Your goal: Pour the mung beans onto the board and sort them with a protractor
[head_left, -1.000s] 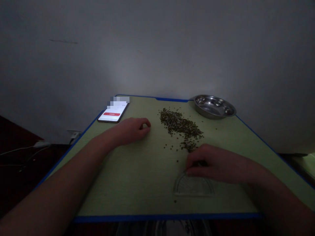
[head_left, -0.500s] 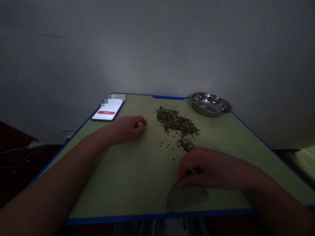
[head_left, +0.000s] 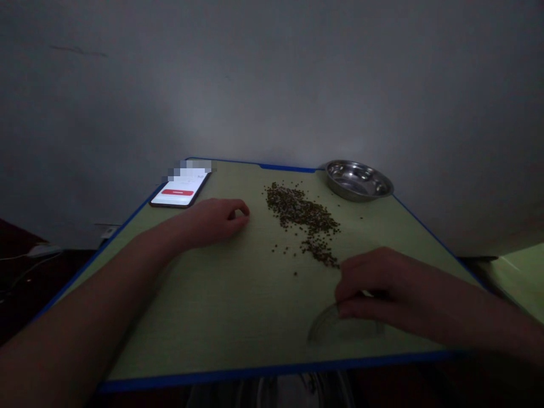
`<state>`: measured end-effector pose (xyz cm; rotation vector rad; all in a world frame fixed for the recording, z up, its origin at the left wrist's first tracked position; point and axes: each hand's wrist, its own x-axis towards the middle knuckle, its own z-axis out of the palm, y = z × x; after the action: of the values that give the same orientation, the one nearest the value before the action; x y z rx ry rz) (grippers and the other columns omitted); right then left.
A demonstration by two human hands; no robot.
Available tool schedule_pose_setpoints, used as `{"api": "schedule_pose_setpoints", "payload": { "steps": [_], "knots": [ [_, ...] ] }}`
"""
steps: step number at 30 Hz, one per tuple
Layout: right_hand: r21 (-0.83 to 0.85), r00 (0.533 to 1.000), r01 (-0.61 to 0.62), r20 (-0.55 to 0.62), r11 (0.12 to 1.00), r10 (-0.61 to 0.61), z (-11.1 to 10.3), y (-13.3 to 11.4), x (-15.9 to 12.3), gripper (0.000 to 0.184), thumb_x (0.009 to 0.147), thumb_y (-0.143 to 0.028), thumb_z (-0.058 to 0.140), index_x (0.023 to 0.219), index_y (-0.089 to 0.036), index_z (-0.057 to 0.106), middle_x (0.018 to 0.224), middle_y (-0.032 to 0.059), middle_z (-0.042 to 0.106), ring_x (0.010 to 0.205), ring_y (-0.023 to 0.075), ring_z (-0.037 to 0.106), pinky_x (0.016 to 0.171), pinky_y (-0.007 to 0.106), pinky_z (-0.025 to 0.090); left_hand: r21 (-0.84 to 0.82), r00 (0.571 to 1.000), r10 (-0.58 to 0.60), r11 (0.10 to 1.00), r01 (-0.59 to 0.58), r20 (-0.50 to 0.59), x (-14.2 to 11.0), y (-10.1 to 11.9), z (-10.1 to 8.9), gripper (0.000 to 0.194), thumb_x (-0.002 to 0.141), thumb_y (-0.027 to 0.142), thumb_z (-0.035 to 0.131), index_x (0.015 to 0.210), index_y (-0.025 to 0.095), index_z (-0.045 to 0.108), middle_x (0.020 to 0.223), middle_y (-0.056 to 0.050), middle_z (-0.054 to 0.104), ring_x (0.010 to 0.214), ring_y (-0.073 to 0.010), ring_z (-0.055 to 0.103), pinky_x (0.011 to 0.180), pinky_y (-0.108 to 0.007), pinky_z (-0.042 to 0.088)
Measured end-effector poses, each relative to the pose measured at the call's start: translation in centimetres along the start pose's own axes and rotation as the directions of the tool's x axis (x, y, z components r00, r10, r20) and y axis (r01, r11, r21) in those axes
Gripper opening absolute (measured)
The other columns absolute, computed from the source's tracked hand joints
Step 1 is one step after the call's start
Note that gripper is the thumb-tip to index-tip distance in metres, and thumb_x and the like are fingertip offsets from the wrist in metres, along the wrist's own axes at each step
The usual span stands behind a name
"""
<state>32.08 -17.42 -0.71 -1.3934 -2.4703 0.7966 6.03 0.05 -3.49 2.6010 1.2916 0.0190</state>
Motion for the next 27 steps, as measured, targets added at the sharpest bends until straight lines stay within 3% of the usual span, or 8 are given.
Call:
{"api": "schedule_pose_setpoints", "payload": {
  "steps": [3,7,13,20,27],
  "knots": [
    [-0.015,0.997,-0.040,-0.070,0.999,0.039,0.3,0.8,-2.2,0.019,0.094,-0.032,0.058,0.079,-0.023,0.067,0.071,-0.0036,0.064,0.068,0.0095,0.059,0.062,0.023,0.040,-0.004,1.000,-0.005,1.000,0.005,0.011,0.0,0.2,-0.1,0.044,0.085,0.041,0.040,0.117,0.021,0.062,0.085,-0.005,0.070,0.073,-0.0183,0.060,0.068,-0.029,0.041],
    [0.046,0.992,-0.115,-0.048,0.992,0.117,1.8,1.6,-3.8,0.023,0.093,-0.035,0.059,0.075,-0.021,0.064,0.071,-0.0033,0.064,0.069,0.0098,0.059,0.063,0.022,0.042,-0.003,1.000,-0.025,1.000,0.025,0.013,0.0,0.3,-0.1,0.045,0.085,0.042,0.040,0.118,0.021,0.062,0.088,-0.006,0.069,0.075,-0.0198,0.061,0.069,-0.031,0.041],
    [0.027,0.989,-0.131,-0.065,0.991,0.133,1.9,2.5,-2.8,0.027,0.095,-0.035,0.056,0.073,-0.020,0.065,0.070,-0.0020,0.063,0.068,0.0110,0.058,0.061,0.023,0.040,-0.003,1.000,-0.017,1.000,0.017,0.007,0.1,0.1,-0.1,0.044,0.084,0.043,0.040,0.116,0.021,0.063,0.085,-0.006,0.069,0.074,-0.0193,0.061,0.068,-0.030,0.040],
    [0.025,0.942,-0.208,-0.262,0.978,0.208,0.1,4.0,-2.8,0.030,0.095,-0.040,0.052,0.076,-0.020,0.065,0.068,-0.0001,0.061,0.061,0.0129,0.055,0.056,0.025,0.040,-0.010,1.000,-0.010,1.000,0.010,0.012,0.0,0.2,-0.1,0.044,0.085,0.042,0.039,0.116,0.020,0.063,0.085,-0.007,0.069,0.071,-0.0184,0.061,0.066,-0.029,0.040],
    [0.038,0.947,-0.247,-0.203,0.968,0.250,0.7,4.9,-1.6,0.027,0.093,-0.038,0.053,0.078,-0.020,0.067,0.073,0.0009,0.066,0.066,0.0146,0.058,0.061,0.027,0.042,-0.012,1.000,-0.011,1.000,0.011,-0.001,-0.1,0.2,-0.1,0.044,0.085,0.042,0.039,0.114,0.020,0.063,0.085,-0.007,0.069,0.071,-0.0187,0.061,0.065,-0.030,0.040]
  ]
}}
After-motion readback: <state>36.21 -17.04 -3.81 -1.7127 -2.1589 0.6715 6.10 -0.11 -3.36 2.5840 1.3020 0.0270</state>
